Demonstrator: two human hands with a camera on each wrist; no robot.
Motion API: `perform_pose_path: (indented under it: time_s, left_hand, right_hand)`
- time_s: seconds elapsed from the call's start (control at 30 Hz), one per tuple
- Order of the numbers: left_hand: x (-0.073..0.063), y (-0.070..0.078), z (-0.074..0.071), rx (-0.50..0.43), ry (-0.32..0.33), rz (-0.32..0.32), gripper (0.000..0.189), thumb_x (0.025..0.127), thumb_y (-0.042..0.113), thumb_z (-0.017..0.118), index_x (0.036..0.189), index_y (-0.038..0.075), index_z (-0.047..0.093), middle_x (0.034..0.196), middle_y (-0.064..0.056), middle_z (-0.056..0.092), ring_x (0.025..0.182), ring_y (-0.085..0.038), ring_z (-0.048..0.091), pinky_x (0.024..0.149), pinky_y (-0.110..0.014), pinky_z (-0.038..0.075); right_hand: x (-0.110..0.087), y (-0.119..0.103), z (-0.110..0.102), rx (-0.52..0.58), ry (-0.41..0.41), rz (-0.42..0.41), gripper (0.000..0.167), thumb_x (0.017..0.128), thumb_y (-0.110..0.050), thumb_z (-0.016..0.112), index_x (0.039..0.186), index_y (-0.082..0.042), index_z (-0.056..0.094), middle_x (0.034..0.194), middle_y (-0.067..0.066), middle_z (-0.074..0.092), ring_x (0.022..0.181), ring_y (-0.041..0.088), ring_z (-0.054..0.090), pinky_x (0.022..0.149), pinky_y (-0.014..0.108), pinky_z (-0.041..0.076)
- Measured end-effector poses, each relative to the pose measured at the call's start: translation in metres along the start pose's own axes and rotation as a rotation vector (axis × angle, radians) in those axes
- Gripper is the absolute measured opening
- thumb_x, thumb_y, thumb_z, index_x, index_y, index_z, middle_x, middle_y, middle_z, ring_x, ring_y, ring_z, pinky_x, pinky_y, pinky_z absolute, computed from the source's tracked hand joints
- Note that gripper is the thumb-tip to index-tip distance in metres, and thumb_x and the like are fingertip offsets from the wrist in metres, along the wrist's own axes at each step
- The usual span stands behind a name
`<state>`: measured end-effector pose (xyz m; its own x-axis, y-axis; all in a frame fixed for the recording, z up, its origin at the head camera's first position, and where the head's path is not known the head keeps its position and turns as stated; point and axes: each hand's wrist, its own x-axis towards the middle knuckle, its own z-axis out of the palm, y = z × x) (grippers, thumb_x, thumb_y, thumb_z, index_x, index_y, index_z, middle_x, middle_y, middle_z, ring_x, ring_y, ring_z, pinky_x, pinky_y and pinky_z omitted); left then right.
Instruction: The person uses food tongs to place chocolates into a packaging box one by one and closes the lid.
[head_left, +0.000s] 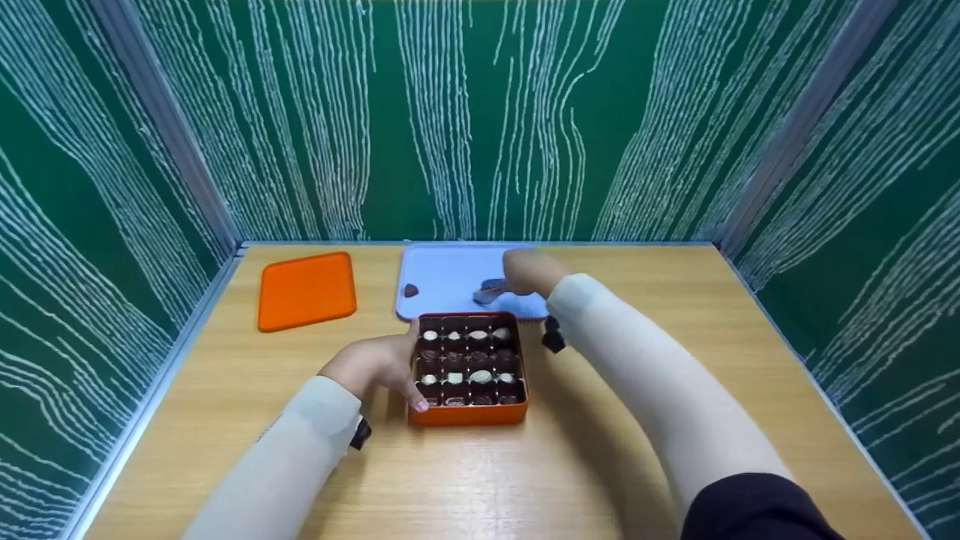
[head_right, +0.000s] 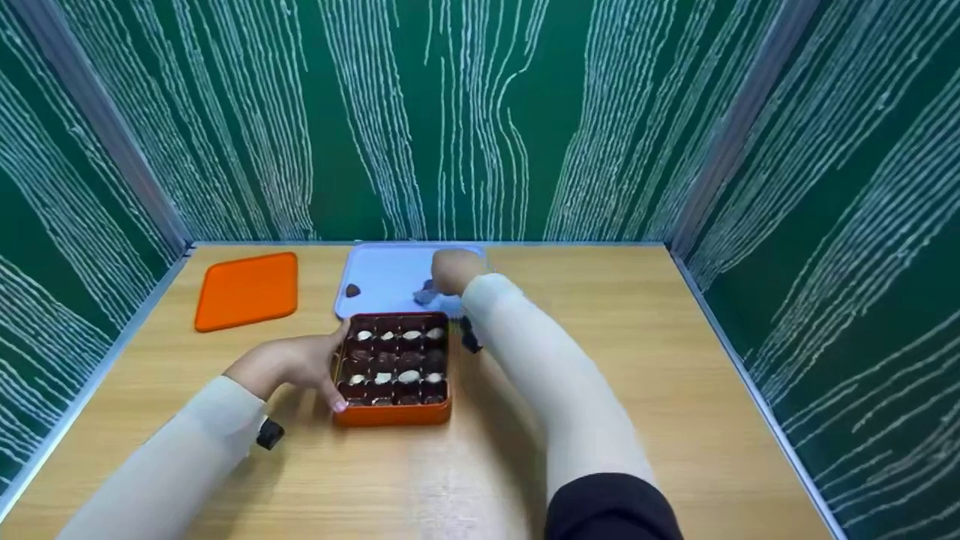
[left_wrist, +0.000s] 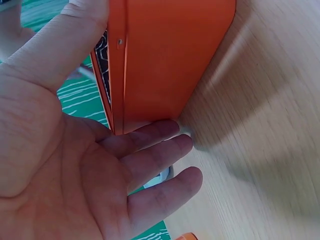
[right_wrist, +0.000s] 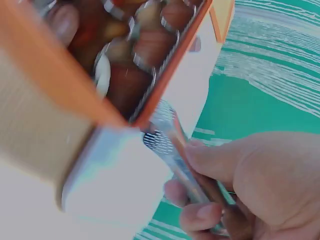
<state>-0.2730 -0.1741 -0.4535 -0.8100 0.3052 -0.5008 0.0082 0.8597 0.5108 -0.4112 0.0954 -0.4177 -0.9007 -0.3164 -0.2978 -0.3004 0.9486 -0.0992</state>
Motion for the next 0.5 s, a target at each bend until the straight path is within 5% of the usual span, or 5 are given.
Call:
perform_pose_path:
  time_s: [0.27,0.37,0.5]
  left_hand:
    - [-0.003,-0.001,-0.002,0.037,0.015,-0.006,0.173,0.067,0.039,0.109,0.180,0.015,-0.019,0.187,-0.025,0.023,0.171,-0.047,0.032,0.143,-0.064,0.024]
    - [-0.004,0.001,-0.001,0.048,0.014,0.006,0.172,0.068,0.040,0.109,0.180,0.014,-0.020,0.186,-0.025,0.025,0.171,-0.047,0.034,0.143,-0.062,0.025]
    - [-0.004,0.004,0.000,0.051,0.009,0.004,0.173,0.068,0.041,0.109,0.179,0.013,-0.020,0.186,-0.025,0.024,0.171,-0.047,0.034,0.143,-0.062,0.025]
  right_hand:
    - [-0.017,0.017,-0.009,-0.090,-0.022,-0.009,0.012,0.106,-0.006,0.063,0.099,-0.005,0.073,0.093,0.007,0.064,0.083,0.023,0.057,0.077,0.039,0.054]
    - [-0.022,0.022,-0.012,-0.115,0.003,-0.019,0.012,0.107,-0.009,0.063,0.101,-0.004,0.073,0.093,0.008,0.064,0.083,0.024,0.057,0.077,0.040,0.054]
    - [-0.027,0.030,-0.015,-0.047,-0.001,0.027,0.033,0.116,-0.031,0.062,0.103,-0.003,0.074,0.091,0.005,0.060,0.083,0.023,0.056,0.078,0.038,0.053]
